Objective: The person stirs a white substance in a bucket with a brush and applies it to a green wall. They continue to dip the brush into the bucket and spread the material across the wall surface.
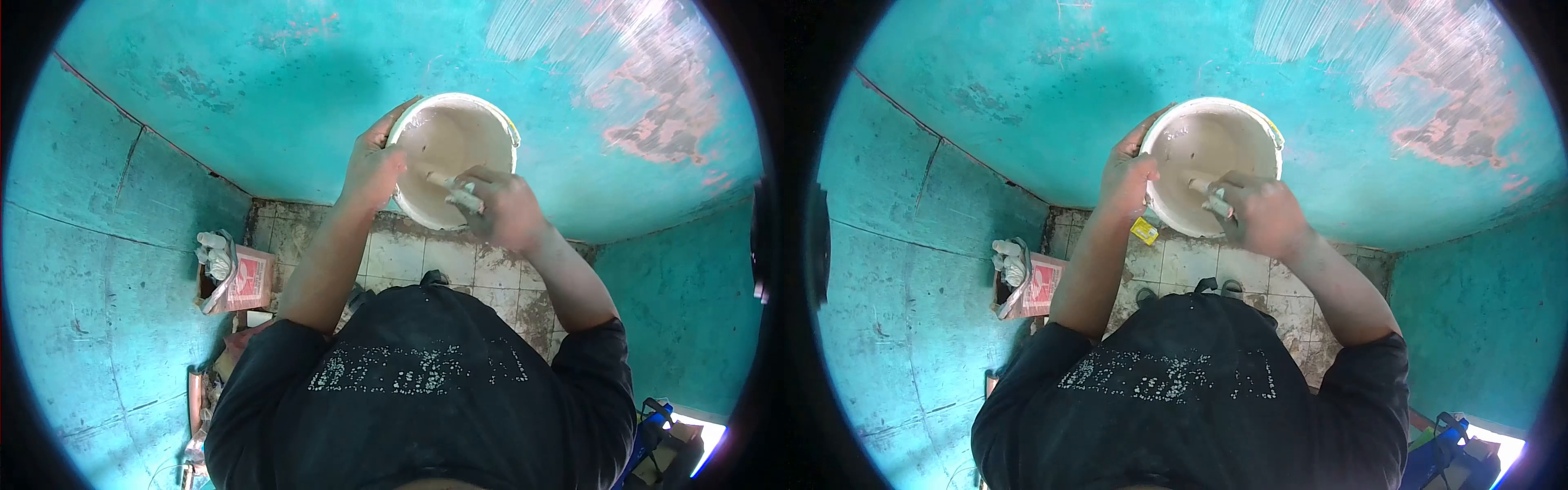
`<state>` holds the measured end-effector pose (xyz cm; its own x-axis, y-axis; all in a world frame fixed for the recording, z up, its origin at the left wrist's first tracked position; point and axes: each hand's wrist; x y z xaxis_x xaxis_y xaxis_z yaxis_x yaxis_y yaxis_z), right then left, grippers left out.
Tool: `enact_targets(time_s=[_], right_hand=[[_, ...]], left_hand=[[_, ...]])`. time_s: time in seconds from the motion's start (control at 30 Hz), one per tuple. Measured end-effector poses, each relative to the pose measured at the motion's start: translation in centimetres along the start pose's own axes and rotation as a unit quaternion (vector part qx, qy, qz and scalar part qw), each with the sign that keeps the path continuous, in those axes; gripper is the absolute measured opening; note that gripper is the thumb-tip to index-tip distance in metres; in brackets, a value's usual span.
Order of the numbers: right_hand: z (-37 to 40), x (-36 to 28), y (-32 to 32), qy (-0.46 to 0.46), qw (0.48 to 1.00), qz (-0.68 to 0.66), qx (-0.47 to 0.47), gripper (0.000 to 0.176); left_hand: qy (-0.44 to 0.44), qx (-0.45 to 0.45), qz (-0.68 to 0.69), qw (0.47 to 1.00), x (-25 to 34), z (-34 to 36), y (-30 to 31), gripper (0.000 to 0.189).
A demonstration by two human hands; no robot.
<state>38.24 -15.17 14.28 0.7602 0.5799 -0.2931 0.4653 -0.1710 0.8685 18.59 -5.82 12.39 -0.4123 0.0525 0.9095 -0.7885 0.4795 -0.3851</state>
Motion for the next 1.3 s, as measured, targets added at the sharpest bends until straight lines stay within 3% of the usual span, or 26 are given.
enact_targets(time_s=[0.13, 0.3, 0.5, 0.6, 0.73, 0.8, 0.93, 1.0, 1.1, 1.23, 1.3], right_hand=[[-0.4, 0.7, 1.9, -0.047, 0.997, 0.058, 0.028, 0.016], [-0.2, 0.3, -1.4, -0.052, 0.997, 0.052, 0.019, 0.017], [-0.2, -1.4, -2.3, -0.09, 0.992, -0.088, 0.007, 0.026], [-0.2, -1.2, -1.2, -0.061, 0.996, -0.052, 0.033, 0.033], [-0.6, -2.2, -0.1, -0.047, 0.995, -0.09, 0.012, 0.03], [-0.6, -1.9, -0.9, -0.003, 0.999, -0.042, -0.012, 0.028], [-1.4, -1.1, -0.2, -0.007, 1.0, 0.005, -0.03, 0.027], [-1.6, -1.0, 1.3, -0.008, 1.0, 0.016, 0.026, 0.027], [-2.3, 0.1, 1.8, -0.009, 0.998, 0.054, 0.026, 0.02], [-2.3, 0.1, -0.7, -0.009, 0.999, 0.043, -0.008, 0.02], [-1.8, -0.8, -1.6, -0.046, 0.998, -0.035, -0.038, 0.029]], left_hand=[[-0.006, 0.013, -0.017, 1.0, 0.5, 0.7, 0.0, 0.078], [-0.034, 0.013, 0.009, 0.999, 0.2, 1.0, 0.0, 0.076], [-0.042, 0.042, -0.013, 0.998, -0.1, 1.1, 0.2, 0.071], [-0.036, 0.034, -0.009, 0.999, 0.5, 1.2, 0.3, 0.071], [-0.033, 0.045, -0.021, 0.998, 0.9, 1.3, 0.5, 0.073], [-0.04, 0.038, -0.027, 0.998, 0.9, 1.2, 0.4, 0.073], [-0.045, 0.034, 0.008, 0.998, 1.2, 1.5, 0.6, 0.076], [-0.048, 0.026, 0.013, 0.998, 1.3, 1.6, 1.0, 0.077], [-0.053, 0.022, 0.014, 0.998, 1.6, 1.7, 1.3, 0.078], [-0.059, 0.023, 0.017, 0.998, 1.6, 1.6, 1.2, 0.076], [-0.058, 0.036, 0.0, 0.998, 1.2, 1.5, 1.4, 0.075]])
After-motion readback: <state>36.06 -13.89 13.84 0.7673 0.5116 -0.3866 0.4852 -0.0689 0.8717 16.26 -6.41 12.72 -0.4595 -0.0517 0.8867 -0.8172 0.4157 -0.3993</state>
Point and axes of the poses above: each hand's wrist, its own z-axis away from the middle knuckle, its own y-axis out of the back of the hand, x = y × z, and after that the axes turned 5 degrees about -x, right-handed
